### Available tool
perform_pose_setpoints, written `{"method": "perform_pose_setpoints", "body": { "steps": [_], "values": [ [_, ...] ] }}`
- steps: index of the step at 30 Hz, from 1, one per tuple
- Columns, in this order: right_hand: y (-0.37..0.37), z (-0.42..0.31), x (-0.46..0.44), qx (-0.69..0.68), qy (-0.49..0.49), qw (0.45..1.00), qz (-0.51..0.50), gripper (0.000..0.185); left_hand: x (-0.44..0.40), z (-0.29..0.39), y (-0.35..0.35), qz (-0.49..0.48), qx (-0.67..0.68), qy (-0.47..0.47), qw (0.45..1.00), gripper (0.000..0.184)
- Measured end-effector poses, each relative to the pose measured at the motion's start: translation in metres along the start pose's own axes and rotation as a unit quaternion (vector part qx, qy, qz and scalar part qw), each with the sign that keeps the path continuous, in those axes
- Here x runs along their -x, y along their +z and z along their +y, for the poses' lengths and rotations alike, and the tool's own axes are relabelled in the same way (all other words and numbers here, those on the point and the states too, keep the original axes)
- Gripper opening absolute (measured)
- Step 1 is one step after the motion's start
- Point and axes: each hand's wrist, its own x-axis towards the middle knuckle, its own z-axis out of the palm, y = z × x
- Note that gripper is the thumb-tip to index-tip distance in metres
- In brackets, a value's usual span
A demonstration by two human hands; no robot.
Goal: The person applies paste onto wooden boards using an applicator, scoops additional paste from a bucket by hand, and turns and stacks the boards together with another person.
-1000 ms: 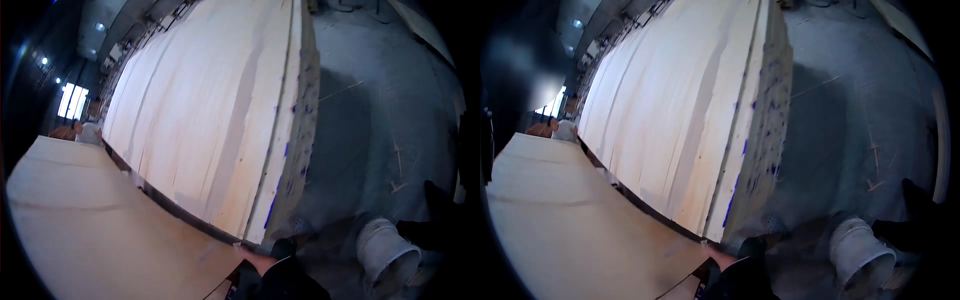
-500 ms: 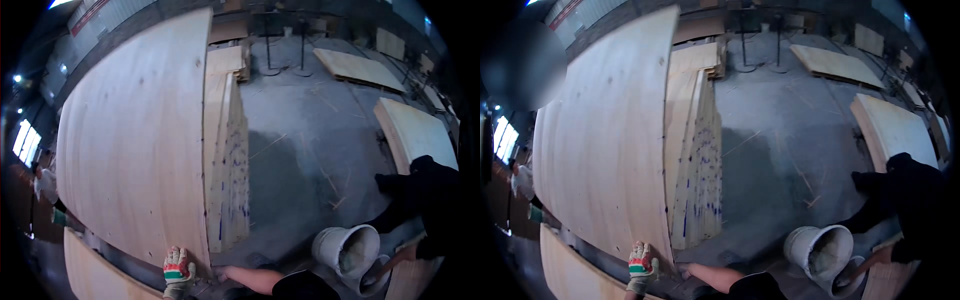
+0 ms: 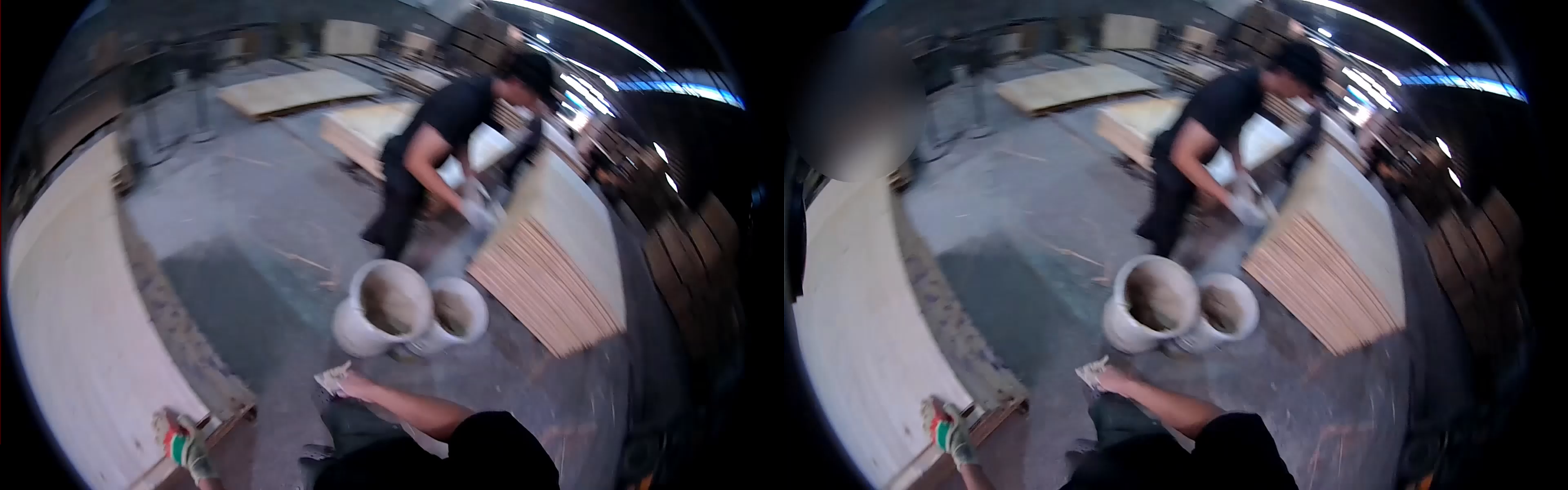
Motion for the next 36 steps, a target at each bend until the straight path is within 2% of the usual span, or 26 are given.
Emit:
{"method": "perform_pose_setpoints", "body": {
  "steps": [1, 2, 4, 5, 6, 7, 9, 10, 11, 12, 13, 14, 15, 16, 17, 19, 20, 22, 25, 27, 29, 30, 33, 34, 35, 36],
  "values": [
    [-0.016, 0.026, -0.01, 0.274, -0.074, 0.959, 0.027, 0.03, -0.007, 0.011, -0.012, -0.066, -0.014, -0.04, 0.997, 0.05],
    [-0.026, 0.062, -0.021, 0.022, -0.085, 0.988, 0.123, 0.034, -0.011, 0.014, -0.001, -0.079, 0.0, -0.046, 0.996, 0.05],
    [-0.062, 0.08, 0.002, -0.067, -0.1, 0.972, 0.203, 0.033, -0.01, 0.037, 0.014, -0.1, 0.009, -0.044, 0.994, 0.05],
    [-0.08, 0.088, 0.004, -0.367, -0.094, 0.914, 0.147, 0.026, -0.007, 0.061, 0.019, -0.025, 0.097, 0.032, 0.994, 0.048],
    [-0.103, 0.108, 0.002, -0.348, -0.155, 0.914, 0.139, 0.022, -0.003, 0.089, 0.02, 0.046, 0.186, 0.104, 0.976, 0.045],
    [-0.121, 0.132, -0.013, -0.294, -0.119, 0.918, 0.239, 0.021, 0.004, 0.141, 0.003, 0.04, 0.288, 0.126, 0.948, 0.042],
    [-0.169, 0.164, -0.039, -0.167, -0.153, 0.933, 0.28, 0.023, 0.029, 0.242, -0.024, 0.019, 0.384, 0.141, 0.912, 0.039],
    [-0.19, 0.113, -0.016, -0.001, -0.109, 0.934, 0.341, 0.03, 0.033, 0.275, -0.02, -0.107, 0.462, 0.095, 0.875, 0.039],
    [-0.21, 0.147, -0.056, 0.013, -0.086, 0.925, 0.37, 0.037, 0.052, 0.307, -0.012, -0.223, 0.524, 0.035, 0.821, 0.039],
    [-0.231, 0.125, -0.05, 0.13, -0.154, 0.9, 0.387, 0.039, 0.074, 0.332, 0.0, -0.325, 0.575, -0.041, 0.75, 0.04],
    [-0.256, 0.12, -0.067, 0.191, -0.201, 0.889, 0.365, 0.039, 0.099, 0.352, 0.023, -0.373, 0.563, -0.084, 0.732, 0.04],
    [-0.274, 0.112, -0.088, 0.069, -0.137, 0.929, 0.338, 0.036, 0.117, 0.37, 0.045, -0.419, 0.553, -0.129, 0.709, 0.041],
    [-0.297, 0.162, -0.156, 0.235, -0.109, 0.924, 0.281, 0.034, 0.125, 0.405, 0.046, -0.422, 0.565, -0.146, 0.694, 0.041],
    [-0.299, 0.153, -0.177, 0.129, -0.155, 0.896, 0.395, 0.033, 0.137, 0.433, 0.049, -0.426, 0.577, -0.161, 0.679, 0.041],
    [-0.301, 0.14, -0.187, 0.135, -0.149, 0.909, 0.364, 0.033, 0.166, 0.441, 0.088, -0.413, 0.555, -0.125, 0.711, 0.043],
    [-0.315, 0.111, -0.21, 0.175, -0.065, 0.953, 0.238, 0.034, 0.173, 0.49, 0.078, -0.455, 0.615, -0.368, 0.529, 0.046],
    [-0.314, 0.138, -0.252, 0.18, -0.062, 0.958, 0.216, 0.034, 0.182, 0.504, 0.085, -0.447, 0.606, -0.388, 0.531, 0.046],
    [-0.291, 0.223, -0.338, 0.283, -0.191, 0.929, 0.141, 0.03, 0.202, 0.522, 0.095, -0.393, 0.676, -0.446, 0.435, 0.047],
    [-0.243, 0.155, -0.34, 0.201, -0.071, 0.961, 0.178, 0.027, 0.196, 0.55, 0.09, -0.396, 0.666, -0.415, 0.477, 0.048],
    [-0.223, 0.126, -0.338, 0.273, -0.021, 0.948, 0.159, 0.023, 0.204, 0.558, 0.091, -0.355, 0.668, -0.464, 0.461, 0.046],
    [-0.196, 0.155, -0.378, 0.449, -0.09, 0.889, 0.0, 0.025, 0.215, 0.558, 0.095, -0.409, 0.532, -0.276, 0.688, 0.045],
    [-0.186, 0.148, -0.372, 0.464, -0.067, 0.883, -0.012, 0.024, 0.237, 0.559, 0.11, -0.331, 0.606, -0.305, 0.656, 0.044],
    [-0.185, 0.151, -0.35, 0.495, -0.052, 0.858, -0.125, 0.028, 0.208, 0.57, 0.084, -0.362, 0.589, -0.361, 0.626, 0.045],
    [-0.187, 0.165, -0.355, 0.508, -0.111, 0.845, -0.129, 0.029, 0.211, 0.57, 0.089, -0.347, 0.597, -0.363, 0.625, 0.045],
    [-0.2, 0.179, -0.36, 0.305, 0.007, 0.932, -0.195, 0.025, 0.218, 0.567, 0.096, -0.335, 0.622, -0.359, 0.61, 0.044],
    [-0.223, 0.172, -0.35, 0.082, 0.127, 0.957, -0.249, 0.021, 0.226, 0.563, 0.096, -0.322, 0.647, -0.353, 0.594, 0.043]
  ]
}}
